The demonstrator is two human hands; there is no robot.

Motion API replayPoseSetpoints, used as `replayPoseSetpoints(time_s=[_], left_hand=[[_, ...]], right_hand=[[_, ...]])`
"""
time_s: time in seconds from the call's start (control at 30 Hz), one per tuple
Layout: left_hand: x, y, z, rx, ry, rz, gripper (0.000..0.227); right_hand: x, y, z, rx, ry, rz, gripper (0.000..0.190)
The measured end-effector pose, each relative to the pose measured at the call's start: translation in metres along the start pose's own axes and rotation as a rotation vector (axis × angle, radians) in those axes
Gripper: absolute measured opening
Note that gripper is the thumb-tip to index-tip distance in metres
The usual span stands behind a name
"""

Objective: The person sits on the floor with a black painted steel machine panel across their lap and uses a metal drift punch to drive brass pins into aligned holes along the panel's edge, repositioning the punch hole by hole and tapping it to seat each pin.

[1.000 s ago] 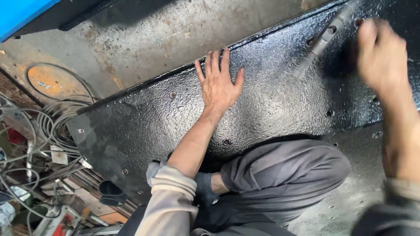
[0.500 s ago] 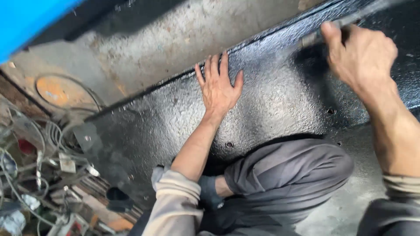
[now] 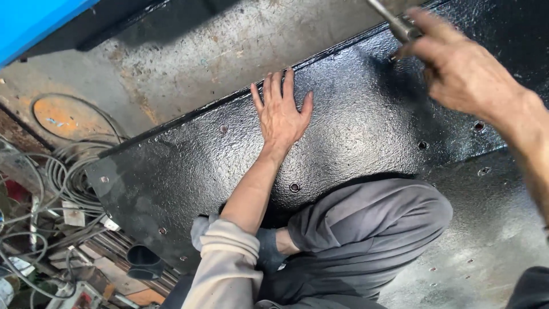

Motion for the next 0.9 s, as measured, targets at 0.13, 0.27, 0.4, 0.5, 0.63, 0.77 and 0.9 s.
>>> replayPoseSetpoints(time_s=[0.13, 0.27, 0.4, 0.5, 0.63, 0.77, 0.9], left_hand=[[0.0, 0.0, -0.002, 0.026, 0.006, -0.022, 0.073], [-0.002, 0.0, 0.0, 0.023, 0.005, -0.017, 0.074], [-0.001, 0.001, -0.001, 0.029, 0.019, -0.017, 0.072], [-0.002, 0.001, -0.002, 0.018, 0.011, -0.017, 0.072], [-0.001, 0.0, 0.002, 0.023, 0.022, 0.002, 0.073], [0.006, -0.004, -0.001, 0.037, 0.035, -0.028, 0.075], [-0.004, 0.001, 0.001, -0.006, -0.047, 0.0, 0.076]], right_hand=[[0.026, 0.012, -0.012, 0.111, -0.007, -0.927, 0.053], [0.027, 0.02, -0.024, 0.144, -0.339, -0.9, 0.03], [0.011, 0.014, -0.021, 0.038, -0.188, -0.148, 0.06], [0.016, 0.012, -0.02, -0.051, 0.028, -0.356, 0.062], [0.051, 0.011, -0.028, 0.082, -0.019, -0.986, 0.057], [0.023, 0.013, -0.031, 0.06, -0.137, -0.548, 0.064], [0.034, 0.006, -0.024, 0.184, -0.197, -1.103, 0.058]])
Point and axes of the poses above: each hand's wrist, its own z-axis away from the middle knuckle, its own x-axis out of the palm, y = z × x, the point moved 5 cm from there along -z, towards the middle knuckle, and after that the axes turned 15 degrees about -y, right-handed, at the moved point
